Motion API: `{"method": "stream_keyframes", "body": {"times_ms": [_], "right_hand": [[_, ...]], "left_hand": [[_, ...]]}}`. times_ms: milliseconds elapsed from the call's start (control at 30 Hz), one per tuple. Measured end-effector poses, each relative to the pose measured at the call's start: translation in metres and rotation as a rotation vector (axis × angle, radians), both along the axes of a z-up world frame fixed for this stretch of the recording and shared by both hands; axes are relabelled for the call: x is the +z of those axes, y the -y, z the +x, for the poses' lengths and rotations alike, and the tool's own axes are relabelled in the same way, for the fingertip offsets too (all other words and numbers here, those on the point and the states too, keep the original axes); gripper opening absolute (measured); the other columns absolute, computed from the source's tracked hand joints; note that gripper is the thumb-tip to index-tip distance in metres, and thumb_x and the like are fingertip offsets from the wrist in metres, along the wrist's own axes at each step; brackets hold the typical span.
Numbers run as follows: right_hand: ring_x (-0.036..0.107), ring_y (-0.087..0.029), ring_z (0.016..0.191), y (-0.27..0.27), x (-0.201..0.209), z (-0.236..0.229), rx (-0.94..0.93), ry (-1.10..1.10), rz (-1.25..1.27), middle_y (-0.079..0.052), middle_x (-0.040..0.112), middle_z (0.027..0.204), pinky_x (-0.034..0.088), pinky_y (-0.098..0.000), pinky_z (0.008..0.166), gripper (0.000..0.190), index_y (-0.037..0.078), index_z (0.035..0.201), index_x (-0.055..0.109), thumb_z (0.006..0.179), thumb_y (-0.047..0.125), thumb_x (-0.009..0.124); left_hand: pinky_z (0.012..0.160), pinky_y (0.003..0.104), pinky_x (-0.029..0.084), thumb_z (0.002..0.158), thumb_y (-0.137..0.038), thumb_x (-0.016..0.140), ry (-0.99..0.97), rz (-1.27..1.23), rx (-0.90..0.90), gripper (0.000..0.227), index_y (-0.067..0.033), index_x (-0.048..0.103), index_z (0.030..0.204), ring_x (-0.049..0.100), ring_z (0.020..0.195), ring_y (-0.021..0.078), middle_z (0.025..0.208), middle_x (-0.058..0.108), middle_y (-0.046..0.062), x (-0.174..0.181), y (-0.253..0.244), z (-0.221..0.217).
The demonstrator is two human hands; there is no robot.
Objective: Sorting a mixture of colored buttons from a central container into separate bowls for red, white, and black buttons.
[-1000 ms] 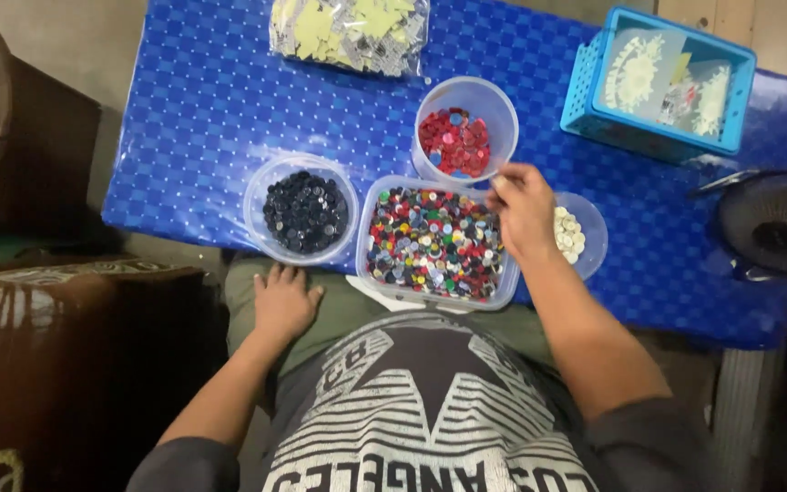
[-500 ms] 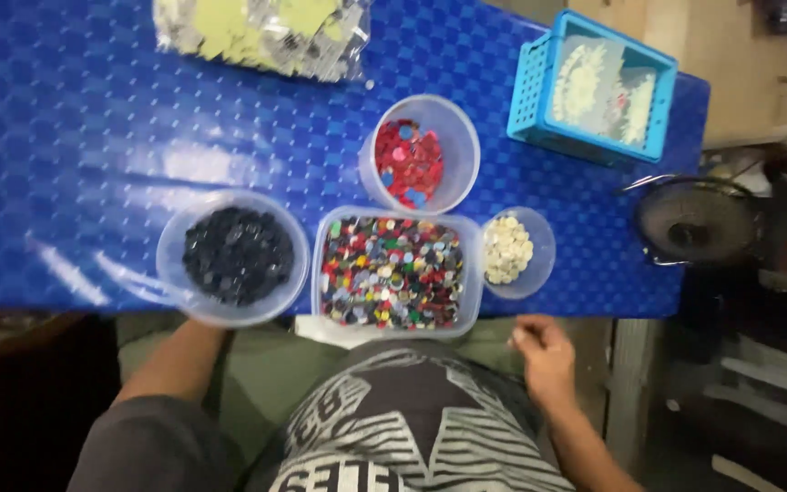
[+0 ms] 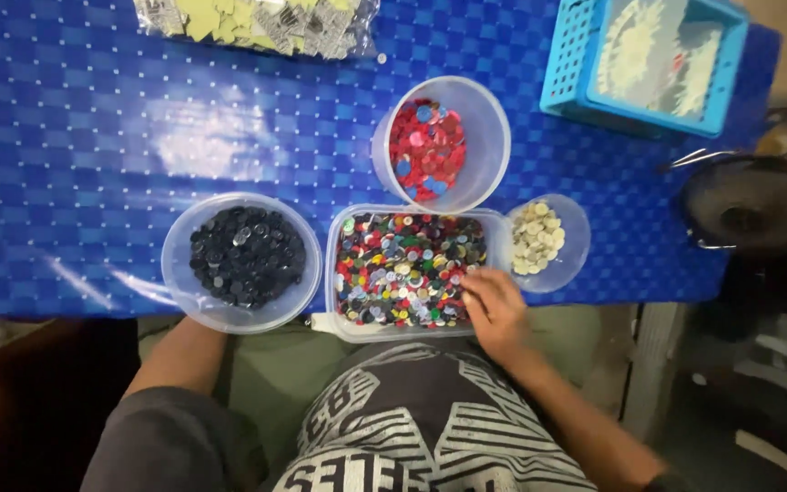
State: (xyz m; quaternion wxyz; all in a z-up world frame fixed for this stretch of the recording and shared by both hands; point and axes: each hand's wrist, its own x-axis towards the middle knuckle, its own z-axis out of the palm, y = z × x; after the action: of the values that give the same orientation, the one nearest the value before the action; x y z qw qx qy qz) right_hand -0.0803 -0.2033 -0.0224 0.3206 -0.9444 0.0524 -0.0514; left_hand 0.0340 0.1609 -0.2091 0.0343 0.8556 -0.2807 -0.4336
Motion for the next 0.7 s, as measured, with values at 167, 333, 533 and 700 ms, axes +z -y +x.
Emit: {"method": "stream_keyframes", "body": {"times_ms": [167, 333, 533, 700], "right_hand": [[0.062, -0.039, 0.121, -0.024, -0.02, 0.055, 0.212, 0.127, -0.095, -0.017, 0.065, 0.126, 0.049, -0.0485, 0.104, 0.033, 0.005, 0.124, 0.072, 0.093, 0.014, 0.074], [0.062, -0.038, 0.12, -0.042, -0.047, 0.081, 0.316, 0.169, -0.295, -0.019, 0.062, 0.133, 0.051, -0.0477, 0.095, 0.046, 0.005, 0.136, 0.064, 0.094, 0.022, 0.067], [0.06, -0.033, 0.105, -0.049, -0.07, 0.078, 0.339, 0.137, -0.428, -0.011, 0.059, 0.123, 0.05, -0.0443, 0.076, 0.059, 0.014, 0.141, 0.059, 0.093, 0.047, 0.061], [0.066, -0.028, 0.099, -0.022, -0.095, 0.054, 0.41, -0.059, -0.156, -0.002, 0.06, 0.11, 0.055, -0.0395, 0.081, 0.045, 0.021, 0.124, 0.068, 0.085, 0.042, 0.073]], "left_hand": [[0.1, 0.057, 0.043, 0.088, -0.048, 0.058, 0.029, 0.028, 0.006, 0.042, -0.0136, 0.074, 0.105, 0.063, 0.115, 0.0324, 0.112, 0.07, 0.012, -0.003, 0.017, -0.004], [0.096, 0.057, 0.045, 0.087, -0.049, 0.06, 0.075, 0.033, -0.002, 0.04, -0.0146, 0.074, 0.101, 0.065, 0.11, 0.0322, 0.106, 0.071, 0.011, -0.018, 0.003, -0.026], [0.092, 0.056, 0.047, 0.084, -0.05, 0.062, 0.161, 0.061, -0.004, 0.038, -0.0158, 0.075, 0.096, 0.068, 0.104, 0.032, 0.1, 0.073, 0.01, -0.019, -0.03, -0.051], [0.089, 0.056, 0.049, 0.082, -0.05, 0.064, 0.247, 0.059, -0.025, 0.037, -0.0168, 0.075, 0.092, 0.071, 0.099, 0.0318, 0.094, 0.075, 0.009, -0.011, -0.038, -0.071]]}}
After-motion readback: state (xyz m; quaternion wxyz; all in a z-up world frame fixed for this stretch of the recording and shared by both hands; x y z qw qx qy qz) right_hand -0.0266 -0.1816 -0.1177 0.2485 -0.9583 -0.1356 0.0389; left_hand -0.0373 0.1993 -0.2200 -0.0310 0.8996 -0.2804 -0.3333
